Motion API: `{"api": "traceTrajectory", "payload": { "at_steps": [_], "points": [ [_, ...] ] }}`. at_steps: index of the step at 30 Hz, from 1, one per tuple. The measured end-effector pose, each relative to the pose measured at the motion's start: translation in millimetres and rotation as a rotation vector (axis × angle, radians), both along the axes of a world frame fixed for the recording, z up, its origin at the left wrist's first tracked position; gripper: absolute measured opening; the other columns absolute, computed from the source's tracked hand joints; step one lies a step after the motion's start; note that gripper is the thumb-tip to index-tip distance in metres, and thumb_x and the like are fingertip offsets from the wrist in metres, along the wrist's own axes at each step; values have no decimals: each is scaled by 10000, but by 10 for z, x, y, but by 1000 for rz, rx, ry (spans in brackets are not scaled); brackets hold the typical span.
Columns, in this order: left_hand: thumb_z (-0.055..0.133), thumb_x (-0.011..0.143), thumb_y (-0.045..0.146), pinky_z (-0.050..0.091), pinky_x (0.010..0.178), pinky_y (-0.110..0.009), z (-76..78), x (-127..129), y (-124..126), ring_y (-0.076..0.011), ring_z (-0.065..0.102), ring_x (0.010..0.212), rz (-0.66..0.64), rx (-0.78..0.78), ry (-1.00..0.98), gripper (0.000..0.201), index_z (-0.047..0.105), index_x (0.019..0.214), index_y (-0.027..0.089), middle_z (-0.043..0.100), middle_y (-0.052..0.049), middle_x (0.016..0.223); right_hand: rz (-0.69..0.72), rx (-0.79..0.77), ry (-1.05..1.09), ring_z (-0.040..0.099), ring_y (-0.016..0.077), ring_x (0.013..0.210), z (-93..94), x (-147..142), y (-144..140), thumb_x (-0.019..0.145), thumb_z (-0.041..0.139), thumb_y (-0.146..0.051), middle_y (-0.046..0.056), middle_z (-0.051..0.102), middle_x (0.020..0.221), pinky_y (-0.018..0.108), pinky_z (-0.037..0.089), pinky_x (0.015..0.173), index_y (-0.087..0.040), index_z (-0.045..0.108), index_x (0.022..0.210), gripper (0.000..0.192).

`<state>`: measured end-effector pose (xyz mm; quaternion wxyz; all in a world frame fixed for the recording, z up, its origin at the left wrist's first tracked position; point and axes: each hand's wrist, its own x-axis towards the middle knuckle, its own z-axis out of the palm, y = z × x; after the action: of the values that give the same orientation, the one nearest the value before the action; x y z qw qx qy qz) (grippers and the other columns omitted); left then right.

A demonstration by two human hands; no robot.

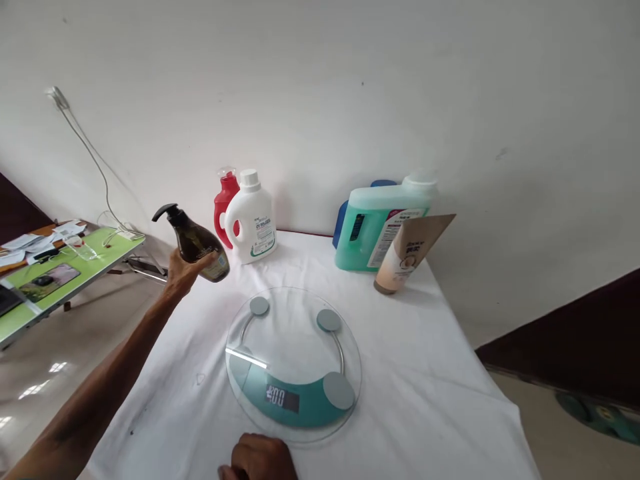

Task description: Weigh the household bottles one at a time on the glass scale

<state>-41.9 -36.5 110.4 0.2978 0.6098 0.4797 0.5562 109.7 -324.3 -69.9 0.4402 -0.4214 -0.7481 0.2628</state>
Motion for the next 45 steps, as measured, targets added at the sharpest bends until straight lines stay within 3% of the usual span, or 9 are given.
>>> {"api": "traceTrajectory", "payload": {
  "at_steps": [4, 8, 12, 24, 30, 32, 34, 38, 45],
  "points": [
    [932, 596, 386, 630, 767, -386, 103, 443, -542, -262, 739, 847, -289, -61, 25, 475, 749, 945, 119, 783, -95, 928, 78, -152, -18, 402, 98, 536, 340, 104, -67, 952, 524, -207, -50, 389, 587, 275, 250, 534, -234, 259, 652, 401],
    [931, 577, 335, 619, 737, -372, -124, 904, -916, -242, 719, 818, -486, -118, 37, 459, 707, 928, 142, 764, -76, 902, 82, -184, 9, 382, 102, 537, 516, 133, -101, 933, 523, -196, -51, 378, 581, 281, 248, 542, -233, 251, 640, 402],
    [905, 598, 312, 579, 715, -357, -383, 1160, -1107, -220, 677, 792, -545, -145, 67, 413, 666, 904, 172, 726, -53, 865, 59, -176, 29, 387, 103, 542, 501, 111, -98, 911, 532, -203, -48, 396, 581, 291, 262, 555, -230, 265, 629, 389],
    [902, 625, 353, 547, 778, -360, -445, 1216, -1095, -229, 666, 856, -632, -117, 189, 462, 655, 981, 191, 717, -46, 931, 50, -205, 47, 373, 105, 536, 499, 107, -101, 915, 560, -224, -51, 386, 585, 298, 280, 566, -230, 260, 622, 420],
    [943, 631, 490, 540, 1007, -423, -494, 999, -1034, -304, 680, 1165, -709, -24, 81, 754, 654, 1265, 202, 726, -125, 1246, 63, -204, 15, 384, 106, 548, 490, 99, -93, 918, 545, -233, -49, 400, 593, 295, 277, 573, -229, 277, 633, 390],
    [815, 775, 599, 534, 1025, -419, -561, 848, -963, -289, 685, 1176, -627, -25, -41, 665, 658, 1277, 192, 722, -141, 1263, 67, -185, 4, 381, 107, 551, 493, 99, -94, 915, 542, -226, -49, 394, 594, 298, 269, 569, -231, 274, 638, 385],
    [615, 913, 666, 559, 930, -387, -676, 687, -872, -249, 713, 1034, -411, -46, -133, 563, 695, 1163, 169, 747, -136, 1113, 68, -174, -7, 369, 108, 549, 498, 101, -95, 920, 540, -228, -50, 378, 591, 298, 262, 560, -234, 261, 640, 395],
    [476, 963, 695, 523, 717, -314, -978, 433, -702, -172, 621, 735, -25, -92, -175, 575, 689, 913, 164, 657, -61, 801, 74, -159, -22, 370, 107, 549, 497, 102, -97, 929, 539, -229, -54, 364, 588, 293, 252, 554, -238, 242, 646, 411],
    [500, 934, 725, 445, 596, -289, -1159, 286, -607, -138, 508, 584, -2, -141, -280, 592, 666, 849, 164, 553, -6, 648, 65, -112, -62, 414, 103, 549, 381, 92, -120, 906, 557, -210, -52, 403, 591, 274, 246, 561, -232, 275, 666, 371]
  ]
}}
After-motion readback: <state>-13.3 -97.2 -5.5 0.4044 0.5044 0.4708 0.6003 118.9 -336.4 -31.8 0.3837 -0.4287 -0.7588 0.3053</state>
